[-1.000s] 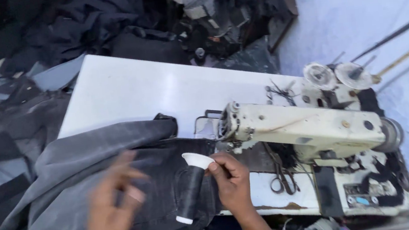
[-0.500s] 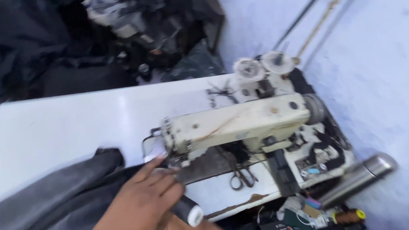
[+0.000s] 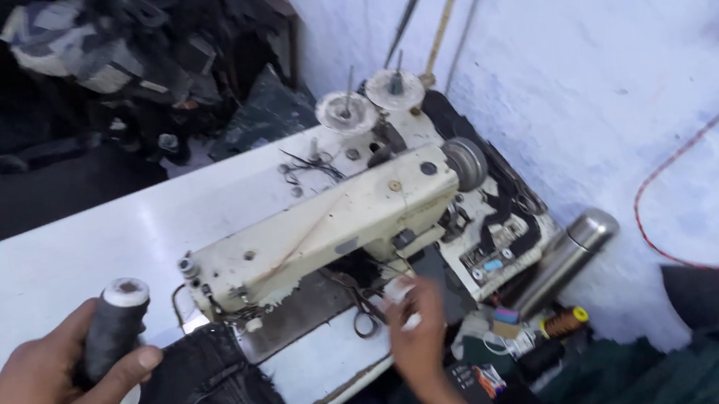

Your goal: The person places a pair of black distressed jeans under an industrial sewing machine and sews along the waistband area, guiding the fabric with both hands. They reposition the jeans, work the machine pedal, and pull the garment free of the needle area while trimming loose threads.

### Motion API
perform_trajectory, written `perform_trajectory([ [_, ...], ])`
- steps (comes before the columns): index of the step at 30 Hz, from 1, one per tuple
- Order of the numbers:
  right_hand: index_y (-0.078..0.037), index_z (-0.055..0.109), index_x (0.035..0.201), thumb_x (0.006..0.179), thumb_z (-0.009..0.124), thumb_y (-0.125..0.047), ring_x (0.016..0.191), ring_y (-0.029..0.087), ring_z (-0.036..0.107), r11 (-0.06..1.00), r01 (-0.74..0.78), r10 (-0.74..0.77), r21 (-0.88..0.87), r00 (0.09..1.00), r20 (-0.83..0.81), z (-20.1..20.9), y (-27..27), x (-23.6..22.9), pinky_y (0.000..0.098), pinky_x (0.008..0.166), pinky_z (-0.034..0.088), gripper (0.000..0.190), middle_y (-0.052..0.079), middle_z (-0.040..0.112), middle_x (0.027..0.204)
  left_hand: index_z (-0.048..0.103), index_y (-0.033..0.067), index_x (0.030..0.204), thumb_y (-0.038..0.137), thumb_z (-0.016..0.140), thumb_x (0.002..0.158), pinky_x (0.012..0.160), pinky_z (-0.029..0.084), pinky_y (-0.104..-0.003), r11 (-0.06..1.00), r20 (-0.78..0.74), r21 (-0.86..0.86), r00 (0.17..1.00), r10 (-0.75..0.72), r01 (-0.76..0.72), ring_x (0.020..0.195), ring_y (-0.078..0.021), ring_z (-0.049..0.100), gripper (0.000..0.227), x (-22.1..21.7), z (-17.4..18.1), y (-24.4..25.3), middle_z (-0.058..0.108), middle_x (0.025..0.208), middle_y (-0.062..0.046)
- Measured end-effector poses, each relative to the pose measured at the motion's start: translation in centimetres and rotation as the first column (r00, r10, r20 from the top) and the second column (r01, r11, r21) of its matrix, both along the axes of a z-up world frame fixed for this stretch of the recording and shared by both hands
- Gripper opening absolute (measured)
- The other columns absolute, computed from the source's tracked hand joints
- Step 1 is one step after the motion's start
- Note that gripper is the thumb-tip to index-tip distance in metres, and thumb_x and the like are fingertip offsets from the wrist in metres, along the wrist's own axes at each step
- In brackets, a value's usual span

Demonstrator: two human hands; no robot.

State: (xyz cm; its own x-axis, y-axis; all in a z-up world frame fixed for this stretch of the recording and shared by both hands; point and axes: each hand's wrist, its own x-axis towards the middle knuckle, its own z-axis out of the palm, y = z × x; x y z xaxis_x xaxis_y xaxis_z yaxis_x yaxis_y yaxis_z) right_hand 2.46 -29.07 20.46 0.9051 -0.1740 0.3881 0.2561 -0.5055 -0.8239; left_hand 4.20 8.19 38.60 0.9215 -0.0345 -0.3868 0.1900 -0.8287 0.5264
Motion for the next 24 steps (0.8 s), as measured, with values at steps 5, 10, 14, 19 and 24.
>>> perform_trajectory([
  [5,0.001,0.060,0.123,0.084,0.076,-0.010,0.075,0.009,0.063,0.959,0.155,-0.099,0.237,0.967,-0.233,-5.6,-4.0,3.4,0.0255,0.062,0.053,0.043,0.006,0.070,0.097,0.058,0.0094,0.141,0.036,0.064,0.100,0.073,0.056,-0.035,0.996,-0.172,-0.090,0.985,0.014,-0.030,0.075,-0.0200,0.069,0.049,0.7,-2.5,-1.3,0.072,0.079,-0.011],
  [10,0.005,0.077,0.110,0.096,0.069,-0.008,0.059,0.010,0.061,0.902,-0.011,0.227,0.432,0.862,-0.453,-7.8,-4.1,-2.5,0.0264,0.056,0.050,0.020,0.010,0.074,0.075,0.059,0.0023,0.137,0.028,0.055,0.103,0.084,0.055,-0.037,0.907,-0.103,-0.418,0.995,0.015,-0.057,0.084,-0.0229,0.067,0.043,1.7,-2.2,-4.1,0.069,0.087,-0.013],
  [14,0.008,0.076,0.107,0.096,0.066,-0.001,0.062,0.013,0.067,0.785,-0.036,0.337,0.619,0.862,-0.378,-14.0,-4.6,-8.4,0.0280,0.059,0.056,0.018,0.013,0.078,0.079,0.056,-0.0017,0.138,0.023,0.050,0.100,0.082,0.053,-0.034,0.776,-0.029,-0.630,0.999,-0.041,0.014,0.080,-0.0214,0.067,0.046,2.7,-2.5,-6.5,0.070,0.082,-0.012],
  [19,0.007,0.072,0.105,0.093,0.067,-0.001,0.058,0.018,0.069,0.629,0.015,0.407,0.777,0.845,-0.346,-20.3,-2.6,-13.9,0.0304,0.054,0.056,0.015,0.017,0.078,0.078,0.055,0.0007,0.136,0.020,0.047,0.096,0.074,0.054,-0.037,0.648,-0.190,-0.750,0.982,-0.018,-0.133,0.073,-0.0223,0.070,0.045,3.4,-0.8,-9.2,0.071,0.080,-0.013],
  [24,0.002,0.071,0.095,0.090,0.070,0.000,0.061,0.020,0.073,0.450,-0.045,0.652,0.892,0.700,-0.294,-24.1,-1.3,-16.8,0.0334,0.053,0.057,0.006,0.018,0.078,0.078,0.057,-0.0008,0.128,0.018,0.048,0.097,0.074,0.055,-0.035,0.626,-0.118,-0.777,0.992,-0.039,-0.067,0.075,-0.0211,0.071,0.038,2.8,1.7,-9.2,0.072,0.082,-0.012],
])
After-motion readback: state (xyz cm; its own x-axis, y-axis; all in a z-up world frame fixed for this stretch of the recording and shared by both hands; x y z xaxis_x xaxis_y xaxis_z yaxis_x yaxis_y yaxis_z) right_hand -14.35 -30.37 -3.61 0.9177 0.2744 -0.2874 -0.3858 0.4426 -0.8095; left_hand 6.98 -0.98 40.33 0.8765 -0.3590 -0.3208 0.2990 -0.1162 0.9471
